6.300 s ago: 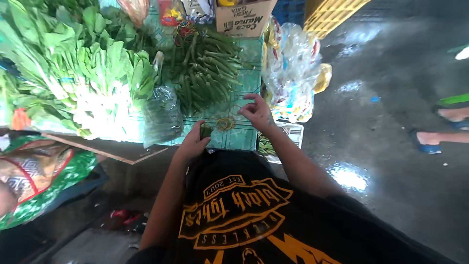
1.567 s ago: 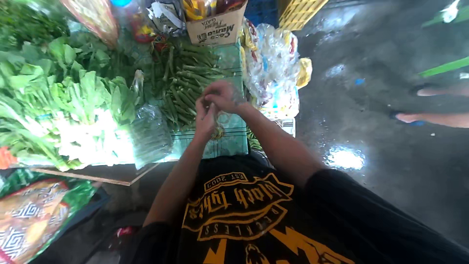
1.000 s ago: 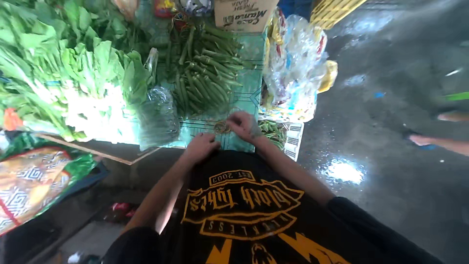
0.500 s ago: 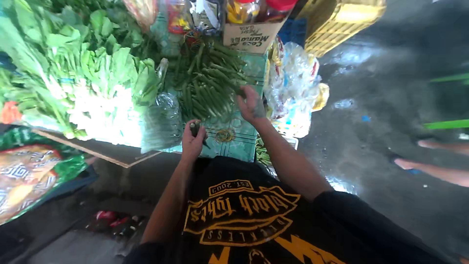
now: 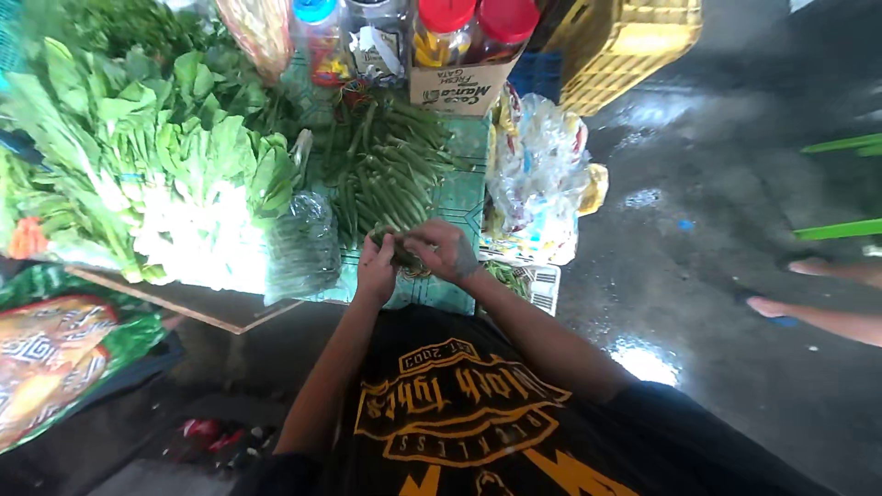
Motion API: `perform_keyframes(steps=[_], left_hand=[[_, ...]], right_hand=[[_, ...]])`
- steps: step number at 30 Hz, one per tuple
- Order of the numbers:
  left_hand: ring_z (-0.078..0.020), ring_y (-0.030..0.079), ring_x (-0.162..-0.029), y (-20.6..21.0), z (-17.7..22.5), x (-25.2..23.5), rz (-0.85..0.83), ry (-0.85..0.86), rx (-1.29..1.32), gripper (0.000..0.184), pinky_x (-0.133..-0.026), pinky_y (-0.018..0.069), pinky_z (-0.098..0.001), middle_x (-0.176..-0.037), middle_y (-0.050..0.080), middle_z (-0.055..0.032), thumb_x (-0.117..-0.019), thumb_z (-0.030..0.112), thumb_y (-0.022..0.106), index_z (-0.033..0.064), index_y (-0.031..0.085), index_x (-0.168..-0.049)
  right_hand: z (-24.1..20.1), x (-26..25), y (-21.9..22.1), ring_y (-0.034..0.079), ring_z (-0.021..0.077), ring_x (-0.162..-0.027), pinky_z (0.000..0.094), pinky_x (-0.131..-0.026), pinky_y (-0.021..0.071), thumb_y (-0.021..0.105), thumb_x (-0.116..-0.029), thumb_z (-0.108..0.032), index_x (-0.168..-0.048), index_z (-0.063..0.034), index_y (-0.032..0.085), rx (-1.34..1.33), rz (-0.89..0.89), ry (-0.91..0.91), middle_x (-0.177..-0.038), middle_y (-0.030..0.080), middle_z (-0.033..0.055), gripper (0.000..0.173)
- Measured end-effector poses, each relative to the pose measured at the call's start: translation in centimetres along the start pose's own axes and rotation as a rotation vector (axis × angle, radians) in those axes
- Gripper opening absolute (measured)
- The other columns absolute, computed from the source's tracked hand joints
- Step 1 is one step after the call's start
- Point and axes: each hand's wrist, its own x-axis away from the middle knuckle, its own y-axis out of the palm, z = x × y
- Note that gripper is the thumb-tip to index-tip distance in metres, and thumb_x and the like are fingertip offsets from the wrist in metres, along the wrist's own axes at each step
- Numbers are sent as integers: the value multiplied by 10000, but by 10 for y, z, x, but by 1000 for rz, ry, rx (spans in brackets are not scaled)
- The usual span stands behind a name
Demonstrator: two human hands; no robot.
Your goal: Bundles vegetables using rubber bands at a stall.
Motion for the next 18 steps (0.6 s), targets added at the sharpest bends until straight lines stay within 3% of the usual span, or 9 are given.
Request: perform_keyframes(steps=[2,4,7,12,15,18], left_hand=[[-264,691,-989,-5,4,0,55,-44,90,282,-869,593,-478,-1103,671,-100,-1119,238,391,119,490,-1355],[-280,697,-981,-9,7,2,97,-95,130,293,-856,595,-484,-1096,677,-115,-1127,260,364,113,497,-1343],[-300,700,-994,-13,13,3,108,-127,153,307,-863,591,-503,-1121,684,-137,-1130,264,353,102,506,-1340],[-310,702,-1003,-18,13,0,106,-143,170,315,-866,590,-517,-1134,685,-143,-1130,281,349,101,505,-1335],[-288,699,-1000,-20,12,-3,72,-160,104,320,-866,591,-482,-1142,684,-133,-1129,268,363,93,505,-1357],[-269,698,-1016,-25,15,-5,35,-151,34,320,-871,596,-460,-1178,678,-116,-1119,256,400,108,493,-1387]], right_hand=[[15,-18,-2,708,277,-894,481,-796,609,634,-1011,-321,-1108,-39,719,68,17,216,-1007,713,139,310],[26,-36,2,678,355,-1083,562,-904,563,654,-981,-347,-1216,-56,686,213,-134,449,-1162,692,180,375],[31,-46,14,673,393,-1110,614,-888,553,701,-926,-269,-1275,-76,631,294,-227,582,-1201,685,192,404],[36,-44,19,707,412,-1001,636,-803,562,726,-880,-213,-1289,-95,593,273,-229,597,-1099,712,198,446],[40,-37,4,703,377,-1004,614,-849,564,748,-884,-223,-1213,-60,639,180,-138,505,-1095,715,172,383],[34,-28,-32,719,284,-939,502,-860,608,731,-934,-217,-1136,-26,697,25,44,340,-1075,719,152,281]])
